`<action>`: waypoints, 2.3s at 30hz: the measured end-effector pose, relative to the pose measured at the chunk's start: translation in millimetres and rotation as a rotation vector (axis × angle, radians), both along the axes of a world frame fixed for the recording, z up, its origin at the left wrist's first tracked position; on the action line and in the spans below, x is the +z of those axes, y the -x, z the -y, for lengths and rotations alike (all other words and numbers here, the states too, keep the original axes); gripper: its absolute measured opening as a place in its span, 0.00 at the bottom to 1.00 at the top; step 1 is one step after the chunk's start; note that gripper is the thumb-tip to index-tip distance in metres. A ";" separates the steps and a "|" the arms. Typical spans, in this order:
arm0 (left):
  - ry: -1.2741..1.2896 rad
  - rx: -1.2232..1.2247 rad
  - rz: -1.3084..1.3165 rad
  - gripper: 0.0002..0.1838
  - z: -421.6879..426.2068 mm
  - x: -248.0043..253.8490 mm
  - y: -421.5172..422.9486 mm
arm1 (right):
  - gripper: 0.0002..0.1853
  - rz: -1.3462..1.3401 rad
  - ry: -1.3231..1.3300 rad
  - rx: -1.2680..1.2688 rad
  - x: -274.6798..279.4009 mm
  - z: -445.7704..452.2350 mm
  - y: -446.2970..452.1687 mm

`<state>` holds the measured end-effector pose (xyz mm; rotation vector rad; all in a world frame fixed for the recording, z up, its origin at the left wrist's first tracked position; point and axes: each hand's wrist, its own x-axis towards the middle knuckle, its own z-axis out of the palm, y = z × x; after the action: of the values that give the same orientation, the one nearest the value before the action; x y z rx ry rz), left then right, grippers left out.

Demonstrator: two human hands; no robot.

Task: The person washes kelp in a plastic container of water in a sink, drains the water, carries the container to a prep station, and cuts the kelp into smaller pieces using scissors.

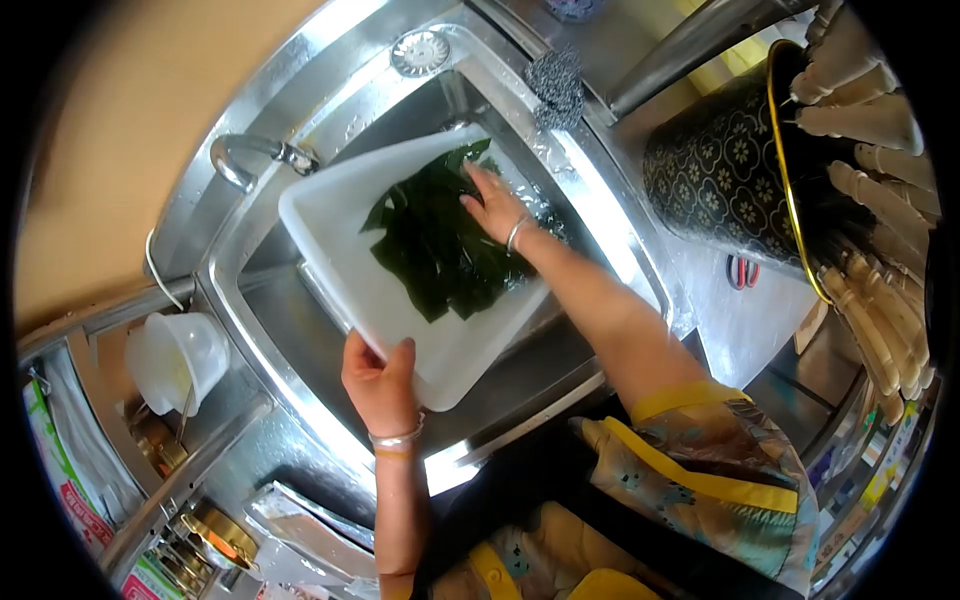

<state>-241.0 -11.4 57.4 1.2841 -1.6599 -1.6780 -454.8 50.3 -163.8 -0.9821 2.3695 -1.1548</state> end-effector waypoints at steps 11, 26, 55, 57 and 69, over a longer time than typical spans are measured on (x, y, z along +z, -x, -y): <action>0.116 -0.110 0.067 0.10 -0.2 18.2 42.2 | 0.33 0.213 0.130 -0.104 -23.4 18.6 -0.7; 0.418 -0.024 0.034 0.10 -7.4 19.7 54.4 | 0.31 0.233 0.064 -0.014 -16.5 16.2 2.2; 0.008 0.197 0.048 0.14 24.4 -74.8 -94.9 | 0.30 -0.066 -0.159 0.123 81.8 31.7 -101.5; -0.119 0.418 0.057 0.14 21.6 -156.9 -124.2 | 0.30 0.101 -0.230 -0.143 55.5 20.0 -71.6; -0.107 0.484 -0.076 0.15 82.7 -229.4 -95.4 | 0.37 -0.139 -0.462 0.667 29.2 75.0 -97.8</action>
<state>-145.6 -94.1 -172.0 1.5042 -1.1096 -1.5065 -357.1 -24.6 -134.6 -1.5262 1.9933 -0.2872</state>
